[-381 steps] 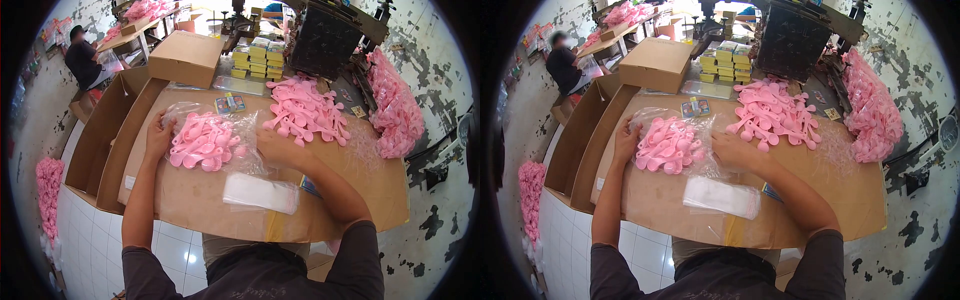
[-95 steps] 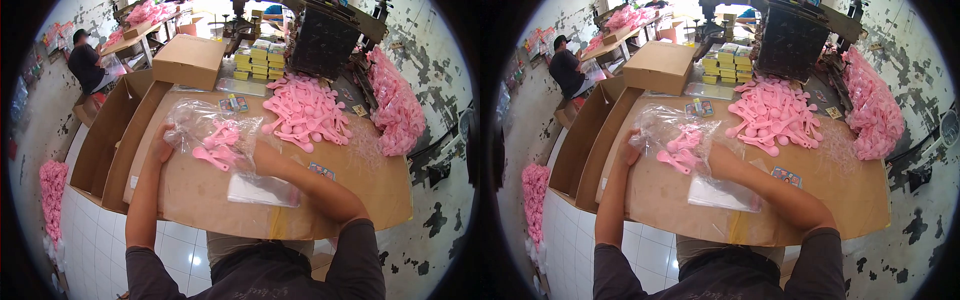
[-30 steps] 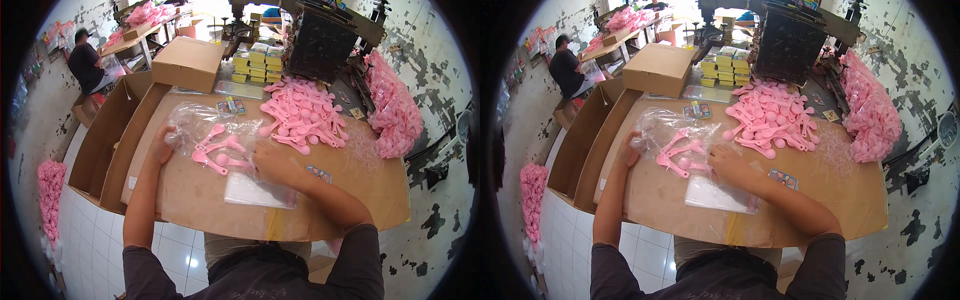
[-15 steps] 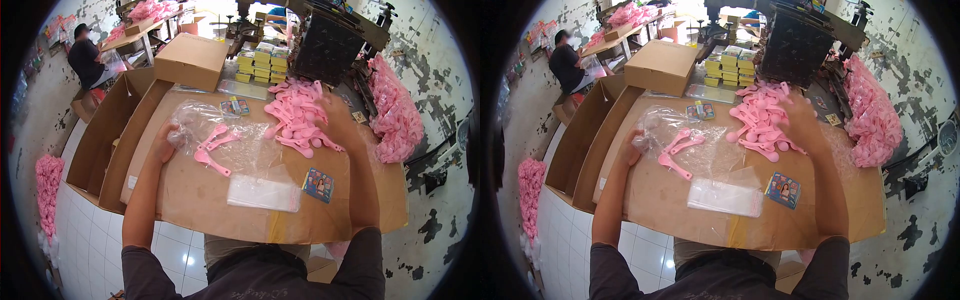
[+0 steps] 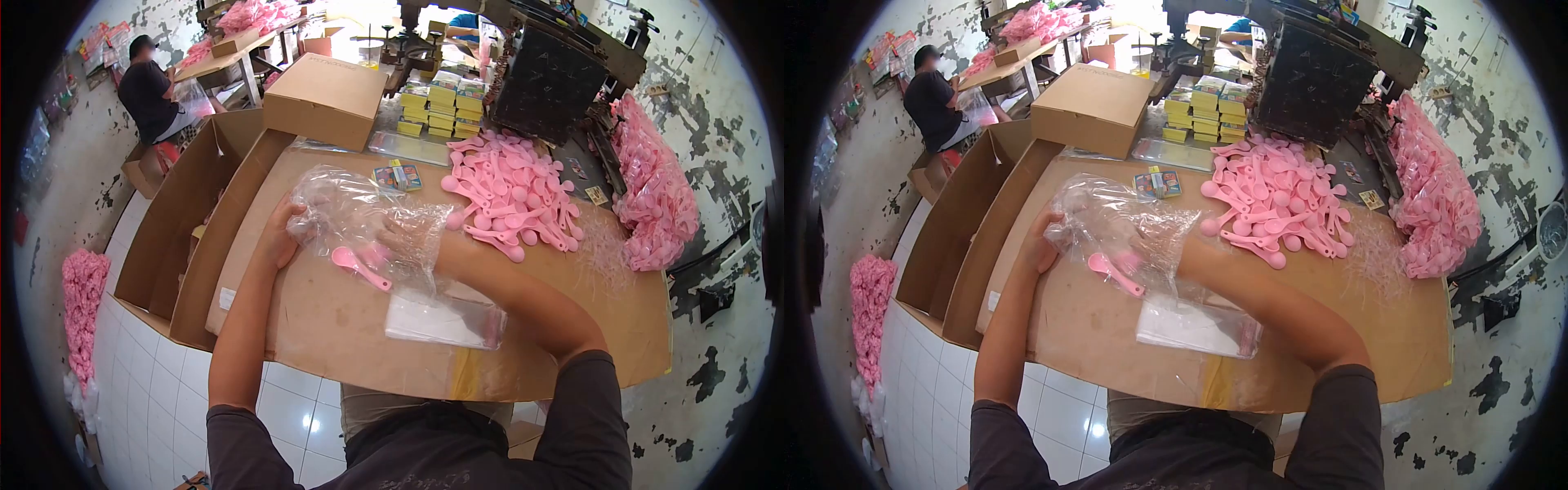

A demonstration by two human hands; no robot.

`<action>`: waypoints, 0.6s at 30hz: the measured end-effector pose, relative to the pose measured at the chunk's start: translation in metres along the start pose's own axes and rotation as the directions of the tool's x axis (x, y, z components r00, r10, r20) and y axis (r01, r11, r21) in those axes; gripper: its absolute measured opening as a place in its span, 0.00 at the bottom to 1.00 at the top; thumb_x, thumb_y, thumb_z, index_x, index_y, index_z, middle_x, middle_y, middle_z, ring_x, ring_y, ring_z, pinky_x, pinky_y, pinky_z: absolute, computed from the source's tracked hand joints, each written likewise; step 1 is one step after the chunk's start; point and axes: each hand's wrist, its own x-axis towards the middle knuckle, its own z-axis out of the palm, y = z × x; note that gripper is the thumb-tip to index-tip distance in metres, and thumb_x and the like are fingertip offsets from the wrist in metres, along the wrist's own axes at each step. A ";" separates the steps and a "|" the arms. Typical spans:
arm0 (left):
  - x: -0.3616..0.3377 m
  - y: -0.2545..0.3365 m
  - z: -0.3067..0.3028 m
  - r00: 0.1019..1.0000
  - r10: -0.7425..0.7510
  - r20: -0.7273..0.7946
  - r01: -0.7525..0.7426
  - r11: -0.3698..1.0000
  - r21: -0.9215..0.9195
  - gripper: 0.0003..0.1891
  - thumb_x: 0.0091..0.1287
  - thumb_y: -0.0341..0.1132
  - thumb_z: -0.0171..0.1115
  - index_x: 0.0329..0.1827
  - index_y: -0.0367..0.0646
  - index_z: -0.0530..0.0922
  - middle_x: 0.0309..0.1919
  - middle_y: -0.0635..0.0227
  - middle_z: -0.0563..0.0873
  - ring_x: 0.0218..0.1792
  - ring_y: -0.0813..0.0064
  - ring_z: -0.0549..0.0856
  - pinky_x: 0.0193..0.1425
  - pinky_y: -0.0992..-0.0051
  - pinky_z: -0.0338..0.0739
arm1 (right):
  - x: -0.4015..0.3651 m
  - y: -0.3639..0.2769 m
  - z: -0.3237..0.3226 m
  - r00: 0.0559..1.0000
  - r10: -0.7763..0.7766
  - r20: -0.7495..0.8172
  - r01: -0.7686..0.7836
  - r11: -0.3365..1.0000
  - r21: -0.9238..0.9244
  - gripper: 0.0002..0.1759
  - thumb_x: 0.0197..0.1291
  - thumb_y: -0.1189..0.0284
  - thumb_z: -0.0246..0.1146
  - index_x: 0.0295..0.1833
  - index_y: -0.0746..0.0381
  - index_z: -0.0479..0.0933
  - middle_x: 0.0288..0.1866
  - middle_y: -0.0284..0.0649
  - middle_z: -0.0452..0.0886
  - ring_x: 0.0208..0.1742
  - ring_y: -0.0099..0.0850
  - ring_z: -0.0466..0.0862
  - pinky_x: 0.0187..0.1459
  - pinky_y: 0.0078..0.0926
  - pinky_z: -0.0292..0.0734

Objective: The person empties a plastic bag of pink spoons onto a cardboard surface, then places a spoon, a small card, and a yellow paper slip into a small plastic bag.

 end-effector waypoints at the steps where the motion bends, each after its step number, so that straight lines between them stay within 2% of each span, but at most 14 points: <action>1: 0.001 0.001 0.000 1.000 0.002 0.008 -0.002 1.000 0.006 0.33 0.67 0.36 0.55 0.79 0.45 0.67 0.63 0.57 0.85 0.54 0.67 0.87 0.56 0.66 0.85 | -0.017 -0.004 -0.029 0.998 -0.002 0.063 -0.004 0.995 0.096 0.23 0.59 0.73 0.65 0.61 0.63 0.79 0.62 0.46 0.81 0.66 0.46 0.80 0.63 0.43 0.80; 3: 0.002 0.002 0.000 1.000 0.003 0.018 -0.004 1.000 0.014 0.33 0.67 0.35 0.55 0.78 0.45 0.67 0.63 0.57 0.85 0.55 0.67 0.87 0.56 0.65 0.85 | -0.041 -0.012 -0.072 0.978 0.013 0.207 -0.048 0.985 0.165 0.20 0.61 0.71 0.65 0.59 0.64 0.81 0.57 0.47 0.83 0.59 0.46 0.83 0.61 0.43 0.79; 5: 0.000 0.004 0.003 0.999 -0.004 0.032 0.003 1.000 0.030 0.33 0.67 0.35 0.54 0.78 0.45 0.67 0.63 0.57 0.85 0.55 0.66 0.87 0.57 0.63 0.85 | -0.059 -0.020 -0.095 0.933 0.076 0.353 -0.120 0.987 0.105 0.20 0.66 0.68 0.64 0.60 0.65 0.80 0.55 0.49 0.85 0.52 0.47 0.85 0.61 0.41 0.78; 8: -0.001 0.004 0.006 0.999 -0.018 0.027 0.018 1.000 0.007 0.33 0.67 0.35 0.55 0.78 0.45 0.67 0.63 0.57 0.85 0.55 0.66 0.87 0.58 0.63 0.84 | -0.082 -0.008 -0.081 0.984 0.153 0.096 -0.176 0.932 0.316 0.17 0.67 0.62 0.65 0.52 0.64 0.83 0.48 0.50 0.85 0.49 0.45 0.85 0.59 0.45 0.76; 11: 0.000 0.001 0.003 1.000 -0.024 0.006 0.024 1.000 -0.019 0.34 0.66 0.36 0.55 0.78 0.45 0.67 0.63 0.58 0.85 0.56 0.66 0.86 0.59 0.63 0.84 | -0.096 -0.016 -0.103 0.962 0.241 0.130 -0.272 0.894 0.355 0.18 0.67 0.58 0.65 0.44 0.63 0.83 0.43 0.47 0.86 0.47 0.44 0.85 0.56 0.44 0.76; 14: 0.002 0.001 -0.001 0.999 -0.020 0.032 0.019 1.000 0.016 0.34 0.66 0.37 0.56 0.79 0.46 0.67 0.63 0.59 0.84 0.57 0.66 0.86 0.60 0.63 0.83 | -0.103 -0.031 -0.097 0.974 0.192 0.123 -0.223 0.922 0.318 0.16 0.69 0.59 0.63 0.40 0.63 0.83 0.40 0.47 0.85 0.46 0.45 0.85 0.57 0.43 0.75; 17: 0.004 -0.003 -0.006 0.999 -0.011 0.032 0.010 0.999 0.031 0.34 0.66 0.37 0.57 0.79 0.46 0.67 0.64 0.59 0.84 0.57 0.66 0.86 0.60 0.64 0.83 | -0.102 -0.030 -0.102 0.952 0.213 0.222 -0.273 0.917 0.291 0.12 0.63 0.65 0.66 0.44 0.64 0.84 0.41 0.47 0.85 0.47 0.45 0.85 0.56 0.41 0.76; 18: 0.004 -0.003 -0.006 0.999 -0.005 0.034 0.004 0.999 0.032 0.34 0.66 0.37 0.56 0.79 0.45 0.67 0.64 0.59 0.84 0.57 0.66 0.86 0.59 0.64 0.83 | -0.101 -0.025 -0.114 0.925 0.282 0.255 -0.347 0.900 0.263 0.12 0.63 0.66 0.65 0.42 0.64 0.84 0.40 0.48 0.85 0.47 0.45 0.85 0.55 0.41 0.76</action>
